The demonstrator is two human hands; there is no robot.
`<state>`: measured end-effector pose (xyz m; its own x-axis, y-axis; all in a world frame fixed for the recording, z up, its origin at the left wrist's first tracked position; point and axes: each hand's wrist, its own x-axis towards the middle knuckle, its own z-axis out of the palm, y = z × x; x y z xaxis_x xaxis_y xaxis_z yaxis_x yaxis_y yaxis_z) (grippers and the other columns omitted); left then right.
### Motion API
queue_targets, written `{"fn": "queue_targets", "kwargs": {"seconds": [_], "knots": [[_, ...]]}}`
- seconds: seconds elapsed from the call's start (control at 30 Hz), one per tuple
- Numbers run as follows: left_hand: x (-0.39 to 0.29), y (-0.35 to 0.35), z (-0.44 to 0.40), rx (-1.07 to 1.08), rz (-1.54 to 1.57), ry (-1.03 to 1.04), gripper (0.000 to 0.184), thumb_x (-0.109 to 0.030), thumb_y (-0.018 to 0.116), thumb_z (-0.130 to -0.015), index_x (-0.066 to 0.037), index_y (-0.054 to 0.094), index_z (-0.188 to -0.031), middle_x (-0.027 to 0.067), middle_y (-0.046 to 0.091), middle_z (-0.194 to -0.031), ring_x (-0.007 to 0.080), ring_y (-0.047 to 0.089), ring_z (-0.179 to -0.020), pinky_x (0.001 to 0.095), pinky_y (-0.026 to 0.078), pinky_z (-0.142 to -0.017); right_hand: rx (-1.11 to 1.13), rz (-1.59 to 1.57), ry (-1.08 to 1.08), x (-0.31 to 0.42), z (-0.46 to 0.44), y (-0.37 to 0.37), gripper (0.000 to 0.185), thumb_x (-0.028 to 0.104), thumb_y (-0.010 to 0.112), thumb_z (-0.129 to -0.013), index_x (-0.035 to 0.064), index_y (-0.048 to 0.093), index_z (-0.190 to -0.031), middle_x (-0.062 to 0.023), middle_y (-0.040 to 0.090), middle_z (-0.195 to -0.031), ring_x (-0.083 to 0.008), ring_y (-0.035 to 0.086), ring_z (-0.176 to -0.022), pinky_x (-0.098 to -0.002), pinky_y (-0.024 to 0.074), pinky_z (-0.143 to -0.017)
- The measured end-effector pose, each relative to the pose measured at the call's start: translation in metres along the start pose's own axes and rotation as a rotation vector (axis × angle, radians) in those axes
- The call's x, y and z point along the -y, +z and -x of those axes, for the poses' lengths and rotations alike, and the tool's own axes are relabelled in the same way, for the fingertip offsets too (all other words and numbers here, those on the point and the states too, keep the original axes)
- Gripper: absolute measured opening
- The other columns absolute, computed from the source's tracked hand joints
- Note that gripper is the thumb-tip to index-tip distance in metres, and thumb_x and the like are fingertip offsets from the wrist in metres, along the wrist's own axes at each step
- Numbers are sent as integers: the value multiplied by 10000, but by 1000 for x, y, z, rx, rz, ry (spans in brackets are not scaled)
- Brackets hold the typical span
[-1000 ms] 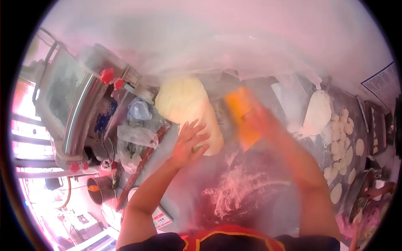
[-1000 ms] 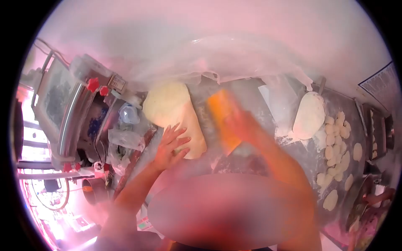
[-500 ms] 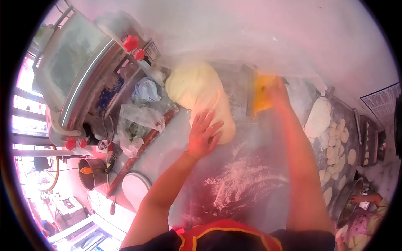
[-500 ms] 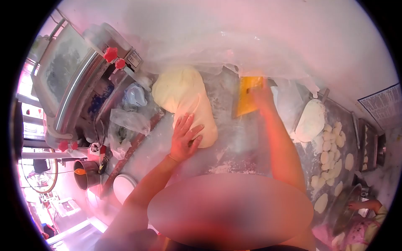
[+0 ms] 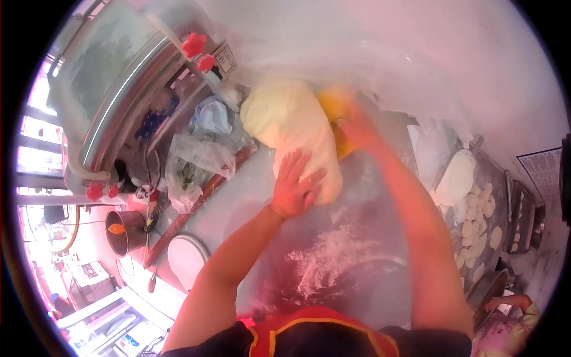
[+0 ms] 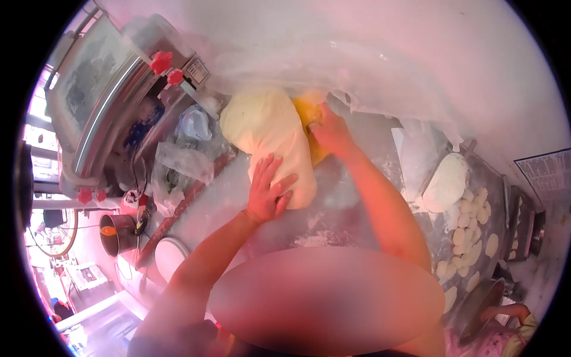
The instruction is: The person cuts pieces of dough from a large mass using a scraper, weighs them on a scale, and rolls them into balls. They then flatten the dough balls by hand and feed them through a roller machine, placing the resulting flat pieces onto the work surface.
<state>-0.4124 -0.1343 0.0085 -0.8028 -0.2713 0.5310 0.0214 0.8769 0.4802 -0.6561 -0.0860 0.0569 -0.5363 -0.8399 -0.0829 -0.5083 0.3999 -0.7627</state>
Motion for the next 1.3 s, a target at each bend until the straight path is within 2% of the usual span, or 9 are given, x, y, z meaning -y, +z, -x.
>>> {"fn": "queue_targets", "kwargs": {"seconds": [0.2, 0.3, 0.4, 0.57, 0.77, 0.87, 1.17, 1.27, 1.3], "knots": [[-8, -12, 23, 38, 5, -45, 603, -240, 710, -750, -138, 504, -1307, 215, 346, -1425, 438, 302, -1331, 521, 252, -1098, 3, 283, -48, 32, 76, -68, 690, 139, 516, -850, 158, 203, -1464, -258, 594, -1113, -434, 566, -1015, -474, 456, -848], [-23, -22, 21, -7, 175, -211, 822, -311, 763, -700, -71, 373, -1384, 238, 319, -1430, 442, 308, -1316, 517, 275, -1083, 144, 364, 110, 24, 120, -81, 641, 127, 521, -855, 139, 256, -1438, -241, 610, -1084, -420, 570, -1017, -458, 461, -851], [-24, -14, -10, -181, -130, -556, 980, -383, 793, -660, -16, 277, -1408, 266, 324, -1402, 442, 333, -1280, 503, 302, -1059, 145, 426, 176, -19, 132, -67, 546, 131, 559, -844, 106, 390, -1363, -229, 619, -1045, -403, 581, -989, -446, 467, -833], [-20, -2, -11, -128, 31, -777, 932, -431, 774, -680, 7, 322, -1368, 252, 435, -1260, 424, 423, -1158, 466, 363, -986, -8, 525, 149, 10, 114, -84, 310, 147, 603, -825, 56, 589, -1121, -196, 641, -914, -374, 607, -868, -432, 470, -758], [-29, -1, 11, -137, 58, -815, 718, -364, 731, -745, -20, 417, -1290, 211, 508, -1127, 394, 490, -1035, 462, 411, -900, 140, 432, -270, 127, 86, -74, 176, 195, 583, -824, 62, 605, -937, -160, 620, -800, -343, 592, -787, -443, 441, -695], [-34, -3, 19, -130, 98, -829, 680, -333, 725, -754, -30, 428, -1286, 194, 511, -1115, 384, 495, -1025, 452, 422, -883, 193, 547, -460, 122, 51, -52, 155, 166, 588, -801, 65, 609, -916, -154, 610, -773, -343, 588, -759, -452, 434, -661], [-41, -9, 32, -119, 154, -882, 667, -296, 722, -755, -27, 427, -1289, 170, 492, -1131, 368, 497, -1023, 450, 433, -872, 527, 767, -170, 128, 10, 2, 241, 95, 622, -734, 132, 667, -968, -134, 662, -862, -326, 626, -841, -439, 488, -708], [-39, -4, 36, -138, 117, -875, 673, -286, 731, -748, -16, 434, -1289, 176, 505, -1123, 367, 504, -1024, 443, 443, -865, 268, 816, -522, 83, 17, 34, 255, 94, 618, -736, 118, 667, -985, -133, 669, -836, -323, 637, -828, -444, 500, -700], [-38, -4, 36, -145, 100, -876, 677, -282, 735, -745, -12, 437, -1290, 180, 513, -1119, 367, 508, -1026, 440, 449, -860, 290, 822, -461, 85, 17, 37, 256, 87, 608, -742, 110, 665, -991, -133, 670, -839, -319, 638, -837, -443, 501, -706]]}}
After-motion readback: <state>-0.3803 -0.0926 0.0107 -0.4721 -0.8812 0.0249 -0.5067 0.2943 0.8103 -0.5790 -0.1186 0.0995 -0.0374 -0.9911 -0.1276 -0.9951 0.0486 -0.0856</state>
